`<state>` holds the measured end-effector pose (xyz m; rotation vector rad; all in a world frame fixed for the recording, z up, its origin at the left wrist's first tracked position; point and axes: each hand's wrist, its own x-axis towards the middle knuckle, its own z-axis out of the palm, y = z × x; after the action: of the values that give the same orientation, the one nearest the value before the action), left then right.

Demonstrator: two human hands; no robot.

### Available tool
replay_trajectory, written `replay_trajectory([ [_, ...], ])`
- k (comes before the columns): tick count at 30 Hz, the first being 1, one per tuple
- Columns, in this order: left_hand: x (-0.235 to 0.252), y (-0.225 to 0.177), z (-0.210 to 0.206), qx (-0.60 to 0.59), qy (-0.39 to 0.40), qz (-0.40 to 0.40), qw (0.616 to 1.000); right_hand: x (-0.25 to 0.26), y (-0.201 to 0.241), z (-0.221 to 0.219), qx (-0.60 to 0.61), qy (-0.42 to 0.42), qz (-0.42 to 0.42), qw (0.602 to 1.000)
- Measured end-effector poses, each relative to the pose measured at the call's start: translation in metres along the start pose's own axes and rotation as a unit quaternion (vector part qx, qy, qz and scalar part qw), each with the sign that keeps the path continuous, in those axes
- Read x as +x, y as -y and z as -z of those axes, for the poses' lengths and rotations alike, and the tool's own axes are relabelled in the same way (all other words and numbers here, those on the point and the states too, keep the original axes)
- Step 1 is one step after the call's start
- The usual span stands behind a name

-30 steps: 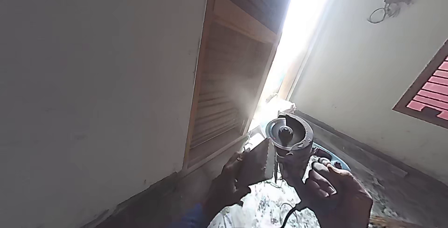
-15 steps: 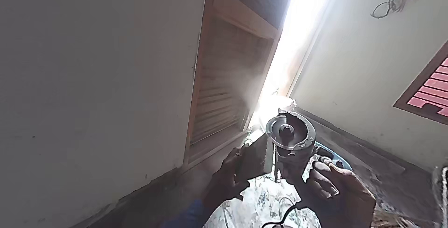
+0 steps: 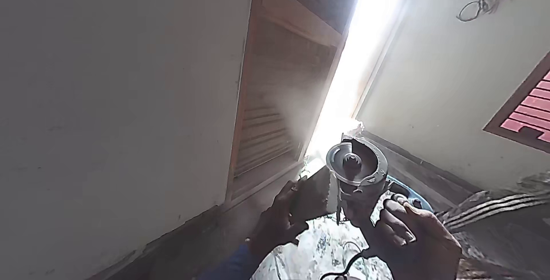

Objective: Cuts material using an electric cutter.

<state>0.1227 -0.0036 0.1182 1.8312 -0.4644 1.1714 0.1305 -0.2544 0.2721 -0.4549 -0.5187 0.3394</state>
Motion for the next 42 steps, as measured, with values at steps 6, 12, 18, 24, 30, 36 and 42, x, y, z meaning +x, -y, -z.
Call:
replay_trajectory([
  [6,0.003,-0.002,0.0,-0.008,-0.004,-0.01,1.0,-0.001,0.002,0.001,0.031,0.021,-0.012,0.999],
  [12,0.003,0.0,0.0,0.006,-0.002,-0.007,1.0,-0.002,0.002,0.002,0.023,0.025,-0.013,0.999],
  [18,0.002,0.0,0.0,0.002,0.002,-0.008,1.0,-0.005,0.003,0.003,0.016,0.02,-0.017,1.0],
  [24,0.003,0.0,0.0,-0.005,0.006,0.0,1.0,-0.005,0.002,0.003,0.019,0.023,-0.013,0.999],
  [30,0.004,0.001,0.002,-0.001,0.007,0.002,1.0,-0.007,0.001,0.002,0.007,0.012,-0.013,1.0],
  [36,0.004,-0.001,0.001,0.0,0.003,0.002,1.0,-0.009,0.0,0.002,0.028,0.02,-0.015,0.999],
  [42,0.005,-0.002,0.001,-0.01,0.004,0.012,1.0,-0.011,0.0,0.001,0.022,0.012,-0.012,1.0],
])
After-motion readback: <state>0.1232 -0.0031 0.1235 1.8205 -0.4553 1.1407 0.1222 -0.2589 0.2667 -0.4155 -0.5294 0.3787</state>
